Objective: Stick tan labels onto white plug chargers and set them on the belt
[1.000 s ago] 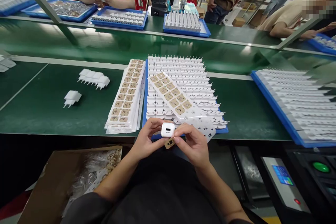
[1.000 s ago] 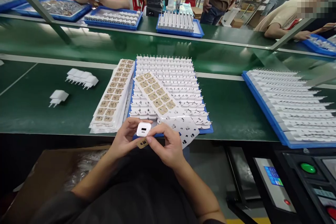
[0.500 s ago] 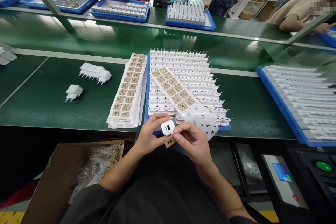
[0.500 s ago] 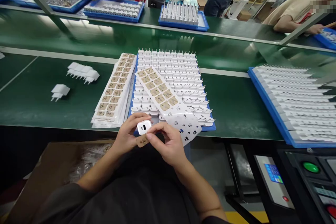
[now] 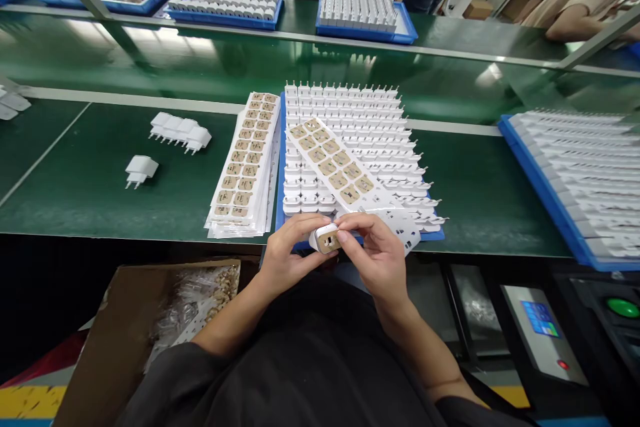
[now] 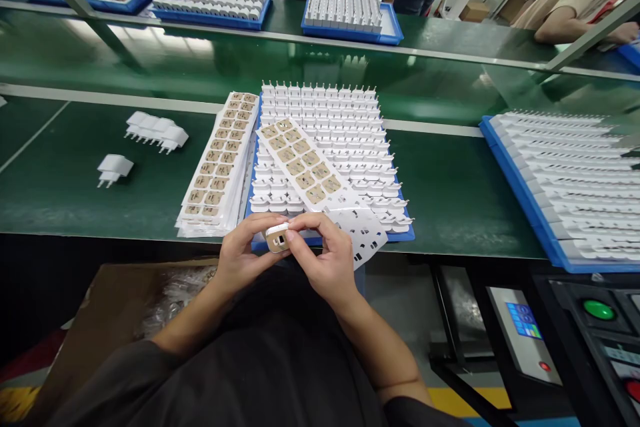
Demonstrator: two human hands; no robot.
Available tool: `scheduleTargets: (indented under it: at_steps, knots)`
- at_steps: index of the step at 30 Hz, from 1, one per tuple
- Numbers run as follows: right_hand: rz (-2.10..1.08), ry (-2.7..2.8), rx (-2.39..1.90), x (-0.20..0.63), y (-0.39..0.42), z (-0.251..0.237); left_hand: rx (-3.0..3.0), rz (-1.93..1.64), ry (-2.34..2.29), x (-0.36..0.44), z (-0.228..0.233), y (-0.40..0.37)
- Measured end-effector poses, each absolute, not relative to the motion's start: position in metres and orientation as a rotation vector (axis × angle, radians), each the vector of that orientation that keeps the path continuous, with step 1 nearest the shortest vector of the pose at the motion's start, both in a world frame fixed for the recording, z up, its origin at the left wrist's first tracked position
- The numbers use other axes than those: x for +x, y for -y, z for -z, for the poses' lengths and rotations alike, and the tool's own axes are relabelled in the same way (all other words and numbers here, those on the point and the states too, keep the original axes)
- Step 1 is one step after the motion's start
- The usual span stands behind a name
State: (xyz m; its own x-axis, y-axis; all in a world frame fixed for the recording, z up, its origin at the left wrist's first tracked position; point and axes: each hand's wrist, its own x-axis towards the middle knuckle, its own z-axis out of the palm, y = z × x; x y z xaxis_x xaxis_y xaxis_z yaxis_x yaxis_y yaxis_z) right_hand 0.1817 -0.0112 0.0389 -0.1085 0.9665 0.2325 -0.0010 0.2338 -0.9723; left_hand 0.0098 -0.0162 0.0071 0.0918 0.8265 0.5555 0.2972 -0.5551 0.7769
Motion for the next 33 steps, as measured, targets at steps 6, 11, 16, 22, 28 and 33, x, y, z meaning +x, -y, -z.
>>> scheduleTargets:
  at_steps: [6,11,16,22,28,33]
  knots:
    - [-1.097,1.389,-1.014,0.181,0.012,-0.038,1.907,-1.473,-1.11,0.01,-0.008,0.015]
    - [-1.073,1.4,-1.022,0.179,0.012,-0.039,1.916,-1.483,-1.112,0.01,-0.008,0.015]
    - [-1.032,1.413,-1.055,0.176,0.012,-0.04,1.948,-1.489,-1.122,0.01,-0.008,0.016]
    - [-0.95,1.437,-1.086,0.171,0.013,-0.04,1.98,-1.509,-1.144,0.012,-0.01,0.017]
    - [-0.843,1.492,-1.105,0.168,0.013,-0.043,2.004,-1.52,-1.165,0.012,-0.01,0.017]
    - [-0.614,1.617,-1.121,0.165,0.011,-0.044,2.03,-1.516,-1.206,0.012,-0.005,0.018]
